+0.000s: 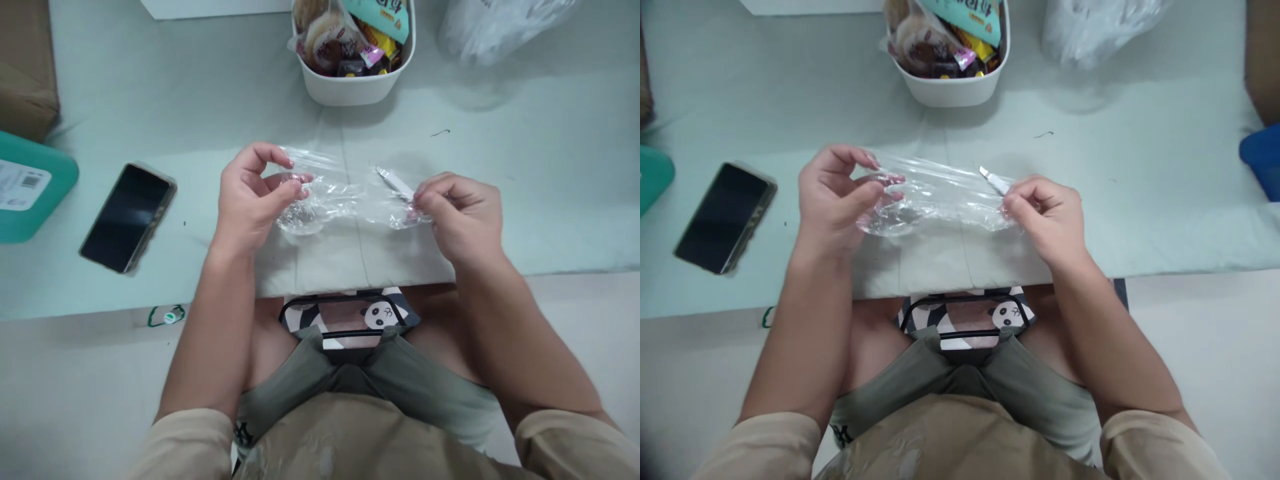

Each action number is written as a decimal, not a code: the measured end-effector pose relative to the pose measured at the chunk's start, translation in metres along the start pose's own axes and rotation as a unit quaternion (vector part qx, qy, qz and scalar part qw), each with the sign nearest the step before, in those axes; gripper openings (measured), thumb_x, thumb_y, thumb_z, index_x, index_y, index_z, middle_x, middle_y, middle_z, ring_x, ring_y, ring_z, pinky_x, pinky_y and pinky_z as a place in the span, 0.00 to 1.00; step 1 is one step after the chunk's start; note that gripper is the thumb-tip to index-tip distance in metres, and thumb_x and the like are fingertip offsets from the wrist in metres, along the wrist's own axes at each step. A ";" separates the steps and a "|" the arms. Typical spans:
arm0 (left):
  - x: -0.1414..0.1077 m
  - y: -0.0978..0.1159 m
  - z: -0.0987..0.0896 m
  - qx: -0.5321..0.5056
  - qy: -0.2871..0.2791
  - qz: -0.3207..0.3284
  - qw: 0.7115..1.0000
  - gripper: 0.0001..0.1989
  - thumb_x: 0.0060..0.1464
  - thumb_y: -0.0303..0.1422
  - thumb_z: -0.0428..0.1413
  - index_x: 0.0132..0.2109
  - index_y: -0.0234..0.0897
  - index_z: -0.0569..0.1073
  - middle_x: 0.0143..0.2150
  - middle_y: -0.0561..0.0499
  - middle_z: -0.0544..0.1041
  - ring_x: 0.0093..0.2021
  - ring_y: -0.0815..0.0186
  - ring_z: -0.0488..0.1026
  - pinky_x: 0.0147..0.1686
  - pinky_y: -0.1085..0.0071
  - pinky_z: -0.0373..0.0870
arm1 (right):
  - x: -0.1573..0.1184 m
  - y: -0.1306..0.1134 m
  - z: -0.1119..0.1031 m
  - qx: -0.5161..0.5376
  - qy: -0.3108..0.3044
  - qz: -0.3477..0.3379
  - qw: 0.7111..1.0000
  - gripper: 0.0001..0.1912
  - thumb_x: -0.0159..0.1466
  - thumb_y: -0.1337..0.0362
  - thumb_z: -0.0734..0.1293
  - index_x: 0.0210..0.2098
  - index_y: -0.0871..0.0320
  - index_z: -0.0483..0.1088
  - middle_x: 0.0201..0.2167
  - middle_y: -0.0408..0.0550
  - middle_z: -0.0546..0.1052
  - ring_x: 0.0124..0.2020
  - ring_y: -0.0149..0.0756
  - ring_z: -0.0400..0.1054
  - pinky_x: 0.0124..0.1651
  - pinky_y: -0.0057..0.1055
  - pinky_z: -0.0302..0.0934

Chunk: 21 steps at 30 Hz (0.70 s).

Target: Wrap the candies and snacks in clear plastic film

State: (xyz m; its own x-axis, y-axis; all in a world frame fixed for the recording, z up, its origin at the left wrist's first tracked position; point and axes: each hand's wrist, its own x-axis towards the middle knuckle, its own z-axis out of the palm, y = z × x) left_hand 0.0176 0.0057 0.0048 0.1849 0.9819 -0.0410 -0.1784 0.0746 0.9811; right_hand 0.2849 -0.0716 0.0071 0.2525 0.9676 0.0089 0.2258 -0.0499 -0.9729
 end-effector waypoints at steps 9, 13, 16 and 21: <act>0.008 -0.007 -0.012 -0.020 -0.013 -0.007 1.000 0.33 0.41 0.25 0.73 0.53 0.46 0.70 0.38 0.63 0.77 0.29 0.75 0.77 0.32 0.75 0.74 | 0.006 0.006 -0.008 0.040 -0.023 0.083 0.995 0.08 0.60 0.64 0.74 0.39 0.52 0.76 0.27 0.40 0.73 0.28 0.30 0.68 0.34 0.31 0.64; 0.004 0.001 -0.007 0.020 -0.021 -0.110 0.993 0.08 0.50 0.25 0.63 0.34 0.39 0.72 0.33 0.55 0.81 0.27 0.71 0.80 0.26 0.75 0.72 | 0.003 0.004 -0.005 0.055 -0.060 0.087 0.993 0.04 0.66 0.59 0.69 0.37 0.51 0.72 0.24 0.40 0.74 0.26 0.32 0.71 0.32 0.32 0.66; 0.002 0.008 -0.006 -0.011 -0.044 -0.136 0.990 0.06 0.51 0.26 0.60 0.34 0.42 0.72 0.23 0.56 0.80 0.18 0.70 0.74 0.17 0.76 0.65 | 0.002 -0.003 -0.002 0.107 -0.067 0.095 0.987 0.05 0.64 0.60 0.70 0.40 0.48 0.71 0.20 0.36 0.71 0.20 0.31 0.67 0.25 0.30 0.64; 0.006 0.014 -0.009 -0.080 -0.086 -0.118 0.986 0.05 0.46 0.33 0.62 0.27 0.40 0.73 0.19 0.56 0.76 0.16 0.71 0.72 0.16 0.76 0.64 | 0.003 -0.012 -0.004 0.142 -0.069 0.099 0.983 0.10 0.58 0.54 0.72 0.28 0.53 0.72 0.20 0.42 0.72 0.20 0.32 0.67 0.25 0.32 0.62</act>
State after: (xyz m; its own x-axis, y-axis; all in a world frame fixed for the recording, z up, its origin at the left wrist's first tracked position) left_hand 0.0076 0.0138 0.0168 0.3972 0.8915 -0.2179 -0.2586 0.3365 0.9055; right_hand 0.2865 -0.0695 0.0192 0.1311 0.9711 -0.1992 -0.0912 -0.1883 -0.9779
